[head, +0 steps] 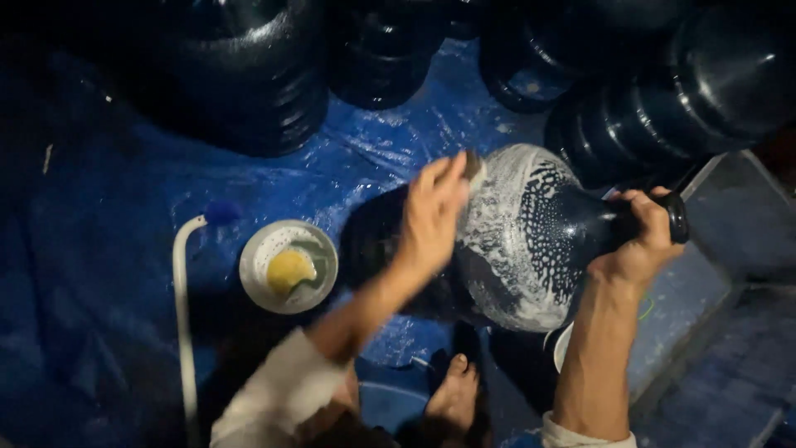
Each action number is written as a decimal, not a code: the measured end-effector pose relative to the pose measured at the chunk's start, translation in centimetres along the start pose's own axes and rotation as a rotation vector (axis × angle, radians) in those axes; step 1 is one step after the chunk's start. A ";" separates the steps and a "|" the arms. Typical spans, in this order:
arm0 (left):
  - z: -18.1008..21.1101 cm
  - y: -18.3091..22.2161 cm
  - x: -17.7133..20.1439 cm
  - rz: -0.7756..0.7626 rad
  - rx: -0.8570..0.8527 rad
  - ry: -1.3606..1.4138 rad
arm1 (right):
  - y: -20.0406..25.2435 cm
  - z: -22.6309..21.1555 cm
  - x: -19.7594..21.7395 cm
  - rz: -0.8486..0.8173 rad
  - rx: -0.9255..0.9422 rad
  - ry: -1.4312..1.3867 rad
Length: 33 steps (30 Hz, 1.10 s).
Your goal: Scrubbing the exterior of large plastic water jugs with a sponge and soapy water, then rinsing them with a hose.
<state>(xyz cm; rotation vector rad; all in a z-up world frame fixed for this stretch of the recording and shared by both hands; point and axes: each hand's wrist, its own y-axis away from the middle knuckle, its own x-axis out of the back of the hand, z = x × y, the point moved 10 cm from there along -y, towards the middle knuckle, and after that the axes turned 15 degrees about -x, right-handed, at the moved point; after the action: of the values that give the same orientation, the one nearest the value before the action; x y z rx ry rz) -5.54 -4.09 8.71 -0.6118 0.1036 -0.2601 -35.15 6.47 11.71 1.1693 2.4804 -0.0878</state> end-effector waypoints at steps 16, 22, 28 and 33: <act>6.9 8.0 -4.0 -0.248 -0.489 -0.258 | -2.9 -1.3 0.6 0.211 0.101 0.184; -1.9 -4.6 0.6 -0.153 -0.080 -0.135 | 0.2 -0.6 -2.2 -0.032 0.188 0.378; 12.5 2.8 -3.5 -0.460 -0.564 -0.200 | -3.1 -0.6 -0.9 0.098 0.141 0.229; 5.3 -3.6 -1.8 -0.259 -0.470 -0.132 | -0.9 -0.4 -2.4 0.031 0.139 0.301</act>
<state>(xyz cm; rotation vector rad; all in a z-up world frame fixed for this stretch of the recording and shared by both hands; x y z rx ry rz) -7.08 -3.51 15.13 -1.1111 -0.0458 -0.4508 -34.59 4.17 12.92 1.3657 2.7524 -0.0814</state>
